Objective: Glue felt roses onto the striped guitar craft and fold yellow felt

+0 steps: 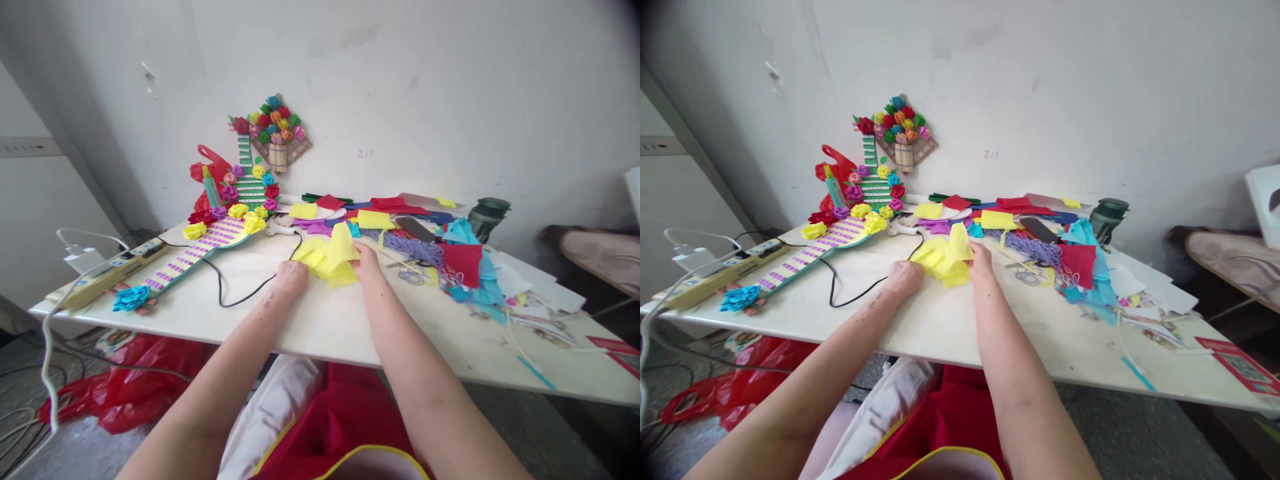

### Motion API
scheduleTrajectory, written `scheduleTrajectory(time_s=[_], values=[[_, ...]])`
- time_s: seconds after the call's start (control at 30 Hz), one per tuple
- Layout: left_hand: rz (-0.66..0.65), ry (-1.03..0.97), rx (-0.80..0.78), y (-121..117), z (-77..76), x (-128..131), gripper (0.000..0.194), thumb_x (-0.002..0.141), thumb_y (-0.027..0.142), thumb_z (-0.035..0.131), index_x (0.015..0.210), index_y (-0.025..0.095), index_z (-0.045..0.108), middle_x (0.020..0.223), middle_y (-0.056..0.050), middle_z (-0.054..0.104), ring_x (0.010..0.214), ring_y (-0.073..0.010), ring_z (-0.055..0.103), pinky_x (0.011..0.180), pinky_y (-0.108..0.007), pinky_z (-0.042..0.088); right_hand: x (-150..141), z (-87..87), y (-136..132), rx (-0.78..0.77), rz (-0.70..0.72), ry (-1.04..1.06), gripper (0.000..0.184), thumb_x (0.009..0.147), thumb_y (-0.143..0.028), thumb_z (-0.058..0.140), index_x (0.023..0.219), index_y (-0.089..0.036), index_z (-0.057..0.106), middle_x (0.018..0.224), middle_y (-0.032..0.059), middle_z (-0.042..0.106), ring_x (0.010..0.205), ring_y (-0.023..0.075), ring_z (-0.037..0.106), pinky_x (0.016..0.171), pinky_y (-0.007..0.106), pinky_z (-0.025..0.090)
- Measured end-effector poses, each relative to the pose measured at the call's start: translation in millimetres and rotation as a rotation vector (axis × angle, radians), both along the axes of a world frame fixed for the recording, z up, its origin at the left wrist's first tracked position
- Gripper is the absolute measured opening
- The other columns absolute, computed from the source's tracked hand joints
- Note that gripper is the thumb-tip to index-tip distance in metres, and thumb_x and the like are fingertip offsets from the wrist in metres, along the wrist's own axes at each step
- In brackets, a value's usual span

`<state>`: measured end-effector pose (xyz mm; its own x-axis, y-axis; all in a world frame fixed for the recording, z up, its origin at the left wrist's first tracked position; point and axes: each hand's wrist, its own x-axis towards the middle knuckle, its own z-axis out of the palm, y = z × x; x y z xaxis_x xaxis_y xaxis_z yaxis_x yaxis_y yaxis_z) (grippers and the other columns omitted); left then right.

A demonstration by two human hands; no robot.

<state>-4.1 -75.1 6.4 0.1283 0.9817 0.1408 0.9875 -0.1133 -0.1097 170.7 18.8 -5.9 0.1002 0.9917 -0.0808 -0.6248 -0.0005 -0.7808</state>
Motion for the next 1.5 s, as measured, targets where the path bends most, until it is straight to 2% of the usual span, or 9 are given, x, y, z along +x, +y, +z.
scheduleTrajectory(time_s=[0.13, 0.27, 0.47, 0.67, 0.77, 0.9, 1.07, 1.23, 1.5], values=[[0.090, -0.171, 0.103, 4.7, -2.1, -5.0, 0.031, 0.081, 0.022, 0.042, 0.091, 0.016, 0.071, 0.090, -0.014, 0.070, 0.090, -0.0250, 0.064, 0.076, -0.032, 0.046, 3.8, 2.4, 1.4, 0.003, -0.008, 0.005, 0.011, 0.061, -0.015, 0.062, 0.063, -0.019, 0.052, 0.052, -0.0048, 0.057, 0.051, 0.0113, 0.056, 0.045, 0.022, 0.047], [0.305, -0.636, 0.277, 14.9, -6.3, -17.8, 0.032, 0.079, 0.033, 0.047, 0.093, 0.022, 0.072, 0.089, -0.009, 0.072, 0.090, -0.0227, 0.064, 0.076, -0.028, 0.046, 3.7, 3.4, 1.3, 0.015, -0.019, 0.001, 0.014, 0.059, -0.014, 0.061, 0.059, -0.019, 0.049, 0.050, -0.0053, 0.055, 0.052, 0.0115, 0.056, 0.048, 0.022, 0.047], [0.293, -1.591, 0.386, 30.8, -16.8, -31.3, 0.038, 0.065, 0.038, 0.059, 0.088, 0.010, 0.071, 0.071, -0.006, 0.069, 0.067, -0.0176, 0.064, 0.055, -0.022, 0.045, -5.2, 11.2, -12.4, 0.101, 0.124, -0.042, 0.009, 0.060, -0.016, 0.061, 0.061, -0.019, 0.052, 0.053, -0.0049, 0.057, 0.056, 0.0127, 0.057, 0.056, 0.024, 0.048], [0.233, -1.923, 0.490, 26.6, -11.3, -26.7, 0.036, 0.057, 0.035, 0.066, 0.083, 0.010, 0.070, 0.074, -0.005, 0.069, 0.069, -0.0160, 0.063, 0.061, -0.023, 0.049, -8.5, 14.9, -18.9, 0.151, 0.169, -0.114, 0.008, 0.064, -0.025, 0.058, 0.068, -0.019, 0.054, 0.063, -0.0008, 0.062, 0.067, 0.0161, 0.060, 0.063, 0.028, 0.049], [0.235, -1.879, 0.472, 25.0, -9.1, -25.9, 0.035, 0.060, 0.037, 0.063, 0.084, 0.011, 0.069, 0.080, -0.007, 0.070, 0.076, -0.0180, 0.065, 0.064, -0.024, 0.050, -6.0, 6.0, -9.3, 0.105, 0.020, -0.297, 0.010, 0.061, -0.022, 0.060, 0.062, -0.020, 0.050, 0.054, -0.0038, 0.056, 0.058, 0.0147, 0.055, 0.058, 0.027, 0.046], [0.234, -1.741, 0.426, 27.1, -10.8, -26.7, 0.038, 0.065, 0.041, 0.059, 0.086, 0.010, 0.067, 0.088, -0.011, 0.071, 0.087, -0.0196, 0.065, 0.071, -0.025, 0.050, -1.4, -3.1, 0.9, 0.120, -0.194, -0.867, 0.009, 0.061, -0.020, 0.058, 0.057, -0.020, 0.050, 0.052, -0.0049, 0.049, 0.059, 0.0146, 0.051, 0.062, 0.026, 0.044], [0.385, -1.055, 0.337, 21.7, -6.5, -24.7, 0.033, 0.074, 0.036, 0.051, 0.092, 0.017, 0.070, 0.094, -0.009, 0.070, 0.093, -0.0227, 0.063, 0.079, -0.030, 0.047, 3.1, 2.1, -3.8, 0.100, -0.269, -1.295, 0.005, 0.069, -0.022, 0.052, 0.065, -0.021, 0.055, 0.067, 0.0007, 0.060, 0.071, 0.0176, 0.055, 0.072, 0.029, 0.044], [0.355, -0.582, 0.222, 12.3, -4.4, -24.5, 0.042, 0.071, 0.016, 0.051, 0.111, 0.022, 0.062, 0.113, -0.011, 0.064, 0.115, -0.0245, 0.050, 0.087, -0.035, 0.044, 7.9, 2.8, -5.4, -0.068, -0.255, -1.421, 0.008, 0.069, -0.023, 0.054, 0.071, -0.022, 0.061, 0.079, 0.0050, 0.065, 0.078, 0.0213, 0.059, 0.074, 0.033, 0.044], [-0.006, -0.428, 0.352, 17.2, -9.9, -26.4, 0.034, 0.075, 0.014, 0.049, 0.104, 0.021, 0.064, 0.125, -0.004, 0.058, 0.123, -0.0215, 0.042, 0.101, -0.035, 0.037, 10.7, -7.7, 2.9, -0.035, -0.341, -1.295, 0.009, 0.062, -0.016, 0.061, 0.056, -0.021, 0.057, 0.075, 0.0059, 0.063, 0.092, 0.0242, 0.058, 0.088, 0.039, 0.041]])
